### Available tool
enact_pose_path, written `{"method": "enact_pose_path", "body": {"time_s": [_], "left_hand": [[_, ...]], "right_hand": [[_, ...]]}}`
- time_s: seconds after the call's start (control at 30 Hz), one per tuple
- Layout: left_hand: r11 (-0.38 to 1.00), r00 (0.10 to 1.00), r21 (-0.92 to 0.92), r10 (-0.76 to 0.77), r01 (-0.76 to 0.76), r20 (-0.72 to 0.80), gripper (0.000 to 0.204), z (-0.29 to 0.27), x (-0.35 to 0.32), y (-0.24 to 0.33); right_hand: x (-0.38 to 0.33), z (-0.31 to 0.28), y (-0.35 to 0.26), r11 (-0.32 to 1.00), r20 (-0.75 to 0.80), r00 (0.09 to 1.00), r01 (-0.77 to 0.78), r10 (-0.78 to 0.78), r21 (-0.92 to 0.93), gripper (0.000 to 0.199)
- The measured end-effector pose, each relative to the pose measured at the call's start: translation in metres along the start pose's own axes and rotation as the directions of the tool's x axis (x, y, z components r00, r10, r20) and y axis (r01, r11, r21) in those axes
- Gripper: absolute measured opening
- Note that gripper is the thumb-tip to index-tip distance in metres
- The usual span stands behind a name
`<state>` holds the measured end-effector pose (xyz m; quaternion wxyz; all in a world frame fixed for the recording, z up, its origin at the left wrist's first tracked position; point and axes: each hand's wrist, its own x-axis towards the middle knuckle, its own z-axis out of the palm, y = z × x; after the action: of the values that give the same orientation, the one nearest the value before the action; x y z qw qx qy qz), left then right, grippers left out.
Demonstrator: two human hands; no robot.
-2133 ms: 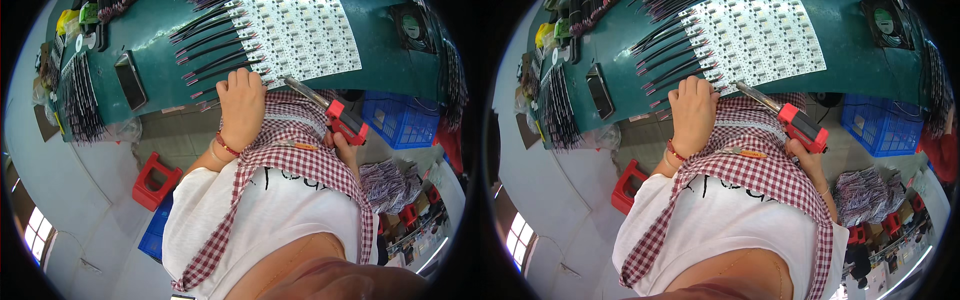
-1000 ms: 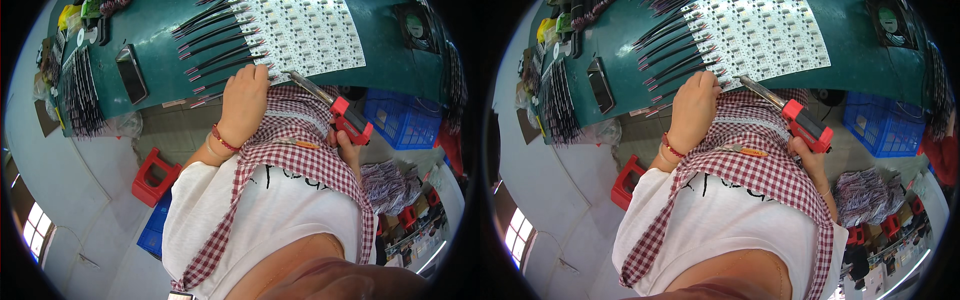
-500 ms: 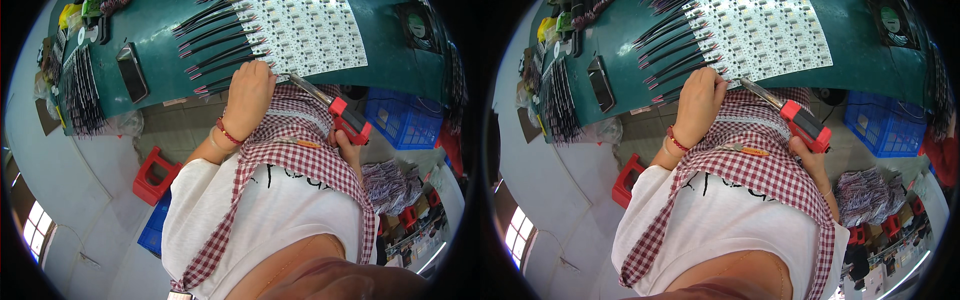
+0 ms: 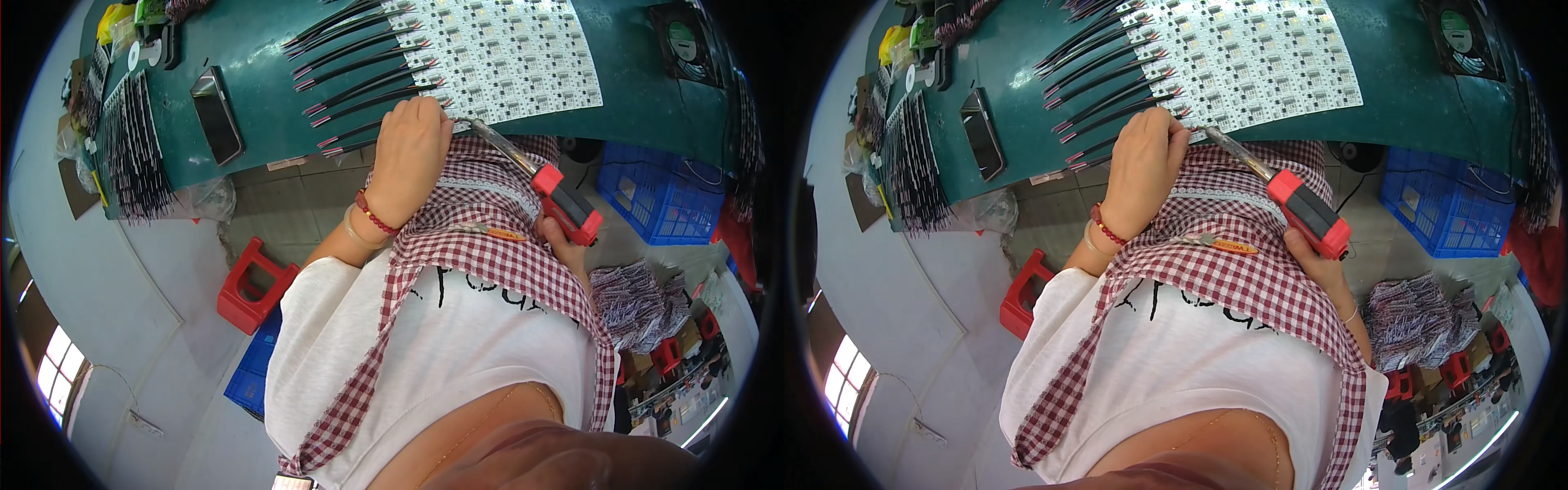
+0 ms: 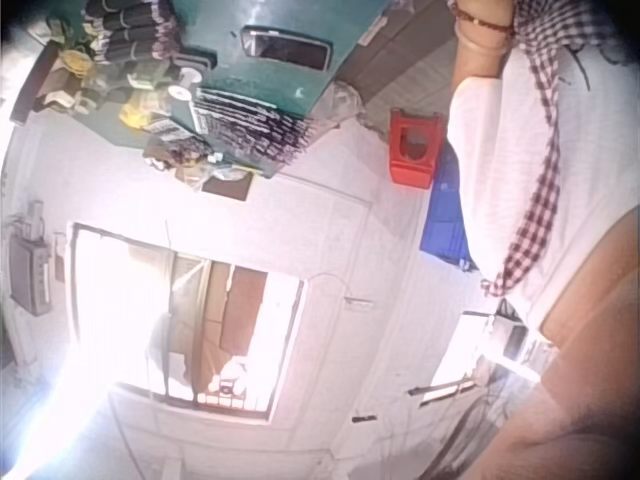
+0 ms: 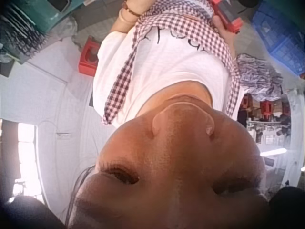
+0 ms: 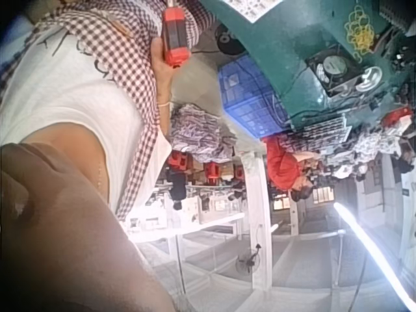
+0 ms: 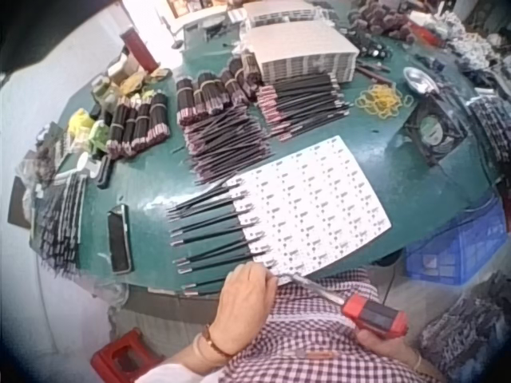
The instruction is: The person solders electrical wires onto a grid of LED panels using a soldering iron.
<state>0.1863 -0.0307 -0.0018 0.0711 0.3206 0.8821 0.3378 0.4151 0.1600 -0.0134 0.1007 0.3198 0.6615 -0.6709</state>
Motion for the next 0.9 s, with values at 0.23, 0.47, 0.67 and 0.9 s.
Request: {"method": "enact_pose_path", "body": {"time_s": [0.23,0.47,0.67,0.9], "left_hand": [[1.0,1.0,0.005,-0.002,0.002,-0.001,0.016,0.001,0.001,0.0],[1.0,1.0,0.008,-0.014,0.013,0.004,0.016,0.001,0.0,-0.001],[1.0,1.0,0.008,-0.009,0.009,-0.001,0.016,0.002,0.001,-0.001],[1.0,1.0,0.002,-0.013,0.013,-0.001,0.017,0.001,0.0,0.0]], "right_hand": [[0.001,-0.002,0.014,0.998,-0.007,0.998,0.057,-0.057,0.005,0.03],[-0.001,0.004,0.003,0.989,-0.078,0.997,-0.01,0.022,0.15,0.03],[-0.002,0.005,0.007,0.986,-0.045,0.999,-0.013,0.021,0.166,0.029],[0.0,0.007,-0.011,0.95,-0.043,0.997,0.067,-0.057,0.304,0.021]]}}
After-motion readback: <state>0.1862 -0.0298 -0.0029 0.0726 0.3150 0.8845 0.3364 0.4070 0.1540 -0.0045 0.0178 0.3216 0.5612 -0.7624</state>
